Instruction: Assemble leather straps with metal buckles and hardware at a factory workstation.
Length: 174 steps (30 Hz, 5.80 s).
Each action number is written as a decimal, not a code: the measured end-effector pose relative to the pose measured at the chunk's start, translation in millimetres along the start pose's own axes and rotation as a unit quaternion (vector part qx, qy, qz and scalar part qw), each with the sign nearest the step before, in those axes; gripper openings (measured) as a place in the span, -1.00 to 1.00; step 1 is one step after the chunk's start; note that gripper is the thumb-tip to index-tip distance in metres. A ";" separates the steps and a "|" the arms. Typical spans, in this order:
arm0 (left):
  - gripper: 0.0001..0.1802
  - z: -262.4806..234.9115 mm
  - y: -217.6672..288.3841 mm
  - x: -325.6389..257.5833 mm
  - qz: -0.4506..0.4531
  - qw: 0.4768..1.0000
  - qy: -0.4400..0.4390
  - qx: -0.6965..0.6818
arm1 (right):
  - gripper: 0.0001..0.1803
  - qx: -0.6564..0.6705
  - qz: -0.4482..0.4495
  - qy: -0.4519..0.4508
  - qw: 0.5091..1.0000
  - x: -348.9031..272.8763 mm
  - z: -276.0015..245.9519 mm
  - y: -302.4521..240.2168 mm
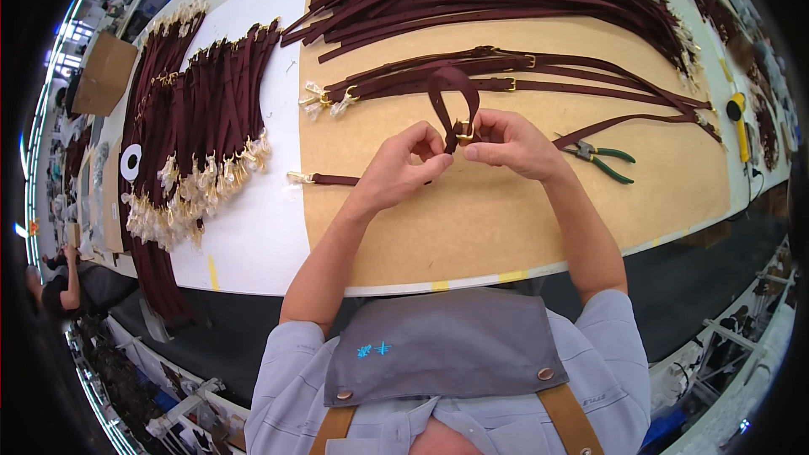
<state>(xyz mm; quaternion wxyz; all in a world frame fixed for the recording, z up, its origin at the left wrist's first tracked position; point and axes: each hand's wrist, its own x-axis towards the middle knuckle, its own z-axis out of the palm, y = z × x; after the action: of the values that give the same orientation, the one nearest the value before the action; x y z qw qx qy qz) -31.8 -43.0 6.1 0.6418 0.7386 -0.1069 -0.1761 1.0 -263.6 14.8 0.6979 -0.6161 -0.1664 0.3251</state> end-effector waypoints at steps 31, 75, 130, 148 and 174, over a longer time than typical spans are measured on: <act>-0.76 8.4 18.4 1.5 0.059 0.995 0.042 -0.065 | -0.71 0.073 -0.164 0.109 0.978 0.0 -9.6 6.4; -0.78 -10.8 5.6 -3.9 0.194 0.903 0.085 0.375 | -0.72 -0.108 0.061 0.016 0.992 0.6 -2.9 4.0; -0.78 -42.6 -1.4 2.3 -0.085 0.985 -0.125 0.084 | -0.69 -0.366 0.128 0.004 0.922 10.6 16.9 -31.6; -0.68 -30.5 -20.6 0.2 -0.075 0.994 -0.083 0.013 | -0.84 -0.289 0.112 0.030 0.950 32.6 25.5 -2.4; -0.88 -29.3 -32.6 8.2 -0.079 0.988 -0.086 -0.101 | -0.76 -0.588 0.075 0.075 0.802 14.3 51.3 -37.0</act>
<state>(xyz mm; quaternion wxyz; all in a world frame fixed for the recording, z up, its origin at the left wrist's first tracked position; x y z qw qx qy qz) -14.9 -14.4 -23.7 0.6856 0.6582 -0.0846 -0.2993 -11.8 -216.6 57.7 0.1851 -0.9414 -0.2260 0.1686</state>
